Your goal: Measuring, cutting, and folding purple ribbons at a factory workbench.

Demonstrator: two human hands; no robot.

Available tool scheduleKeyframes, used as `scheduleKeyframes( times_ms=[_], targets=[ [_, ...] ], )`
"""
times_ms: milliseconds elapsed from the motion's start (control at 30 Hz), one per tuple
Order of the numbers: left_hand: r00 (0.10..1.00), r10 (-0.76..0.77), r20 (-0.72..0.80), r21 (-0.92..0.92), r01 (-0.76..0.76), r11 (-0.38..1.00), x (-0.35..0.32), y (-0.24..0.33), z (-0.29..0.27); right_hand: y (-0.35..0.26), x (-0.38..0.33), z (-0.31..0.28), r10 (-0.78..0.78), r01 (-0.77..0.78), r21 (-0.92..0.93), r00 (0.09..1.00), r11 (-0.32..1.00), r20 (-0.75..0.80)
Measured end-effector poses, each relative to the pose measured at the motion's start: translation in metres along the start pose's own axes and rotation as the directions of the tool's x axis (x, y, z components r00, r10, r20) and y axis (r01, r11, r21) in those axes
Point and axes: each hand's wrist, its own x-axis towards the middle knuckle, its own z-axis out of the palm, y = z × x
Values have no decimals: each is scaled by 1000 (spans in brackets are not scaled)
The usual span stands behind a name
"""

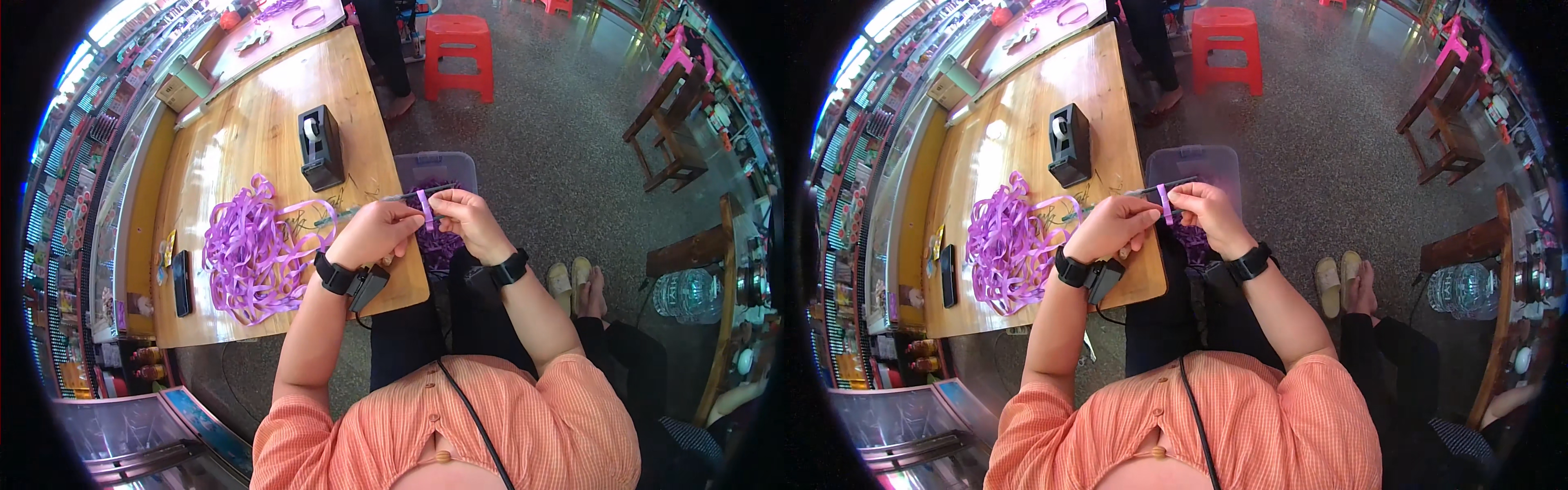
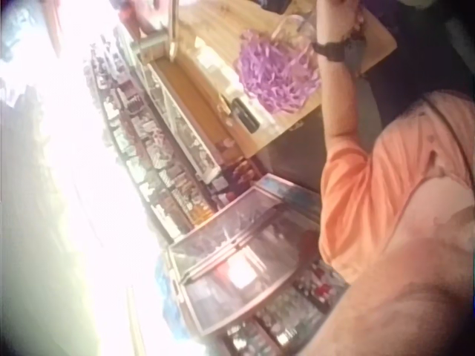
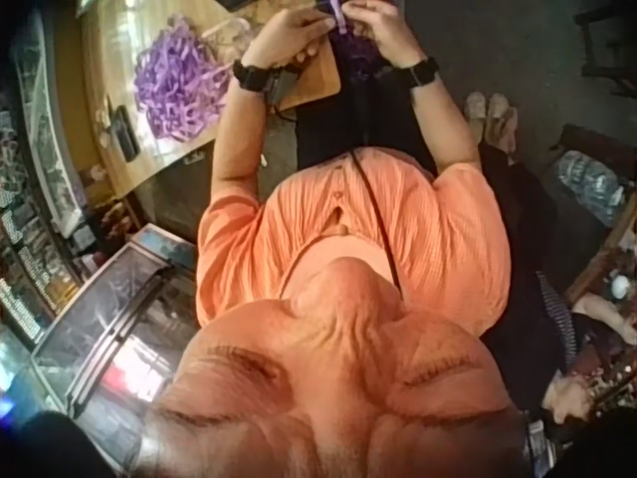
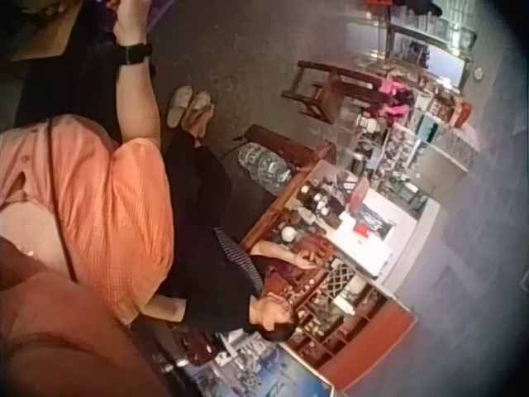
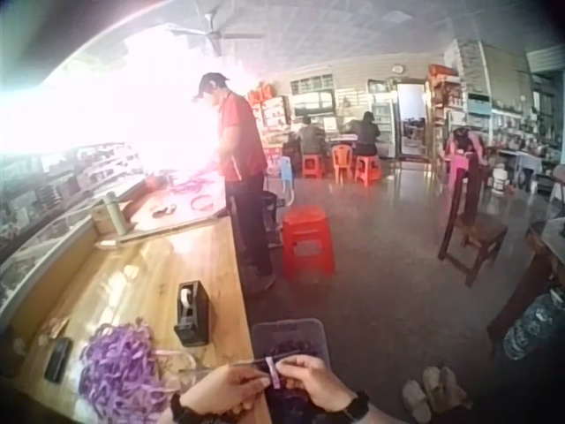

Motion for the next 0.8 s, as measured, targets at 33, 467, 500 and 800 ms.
scheduleKeyframes(
  times_ms=[33,467,500,800],
  targets=[
    [1000,-3,11,30,2,1000,0,0,0,-1,0,0,-11,11,-13,1000,1000,9],
    [998,30,47,32,-31,999,-3,-5,3,-1,-8,15,-176,158,-206,982,966,-69],
    [998,26,51,15,-27,1000,-3,-4,3,0,-7,15,-159,142,-199,985,970,-72],
    [997,59,58,29,-61,998,4,-9,0,10,-3,3,61,-51,218,997,974,-40]
  ],
)
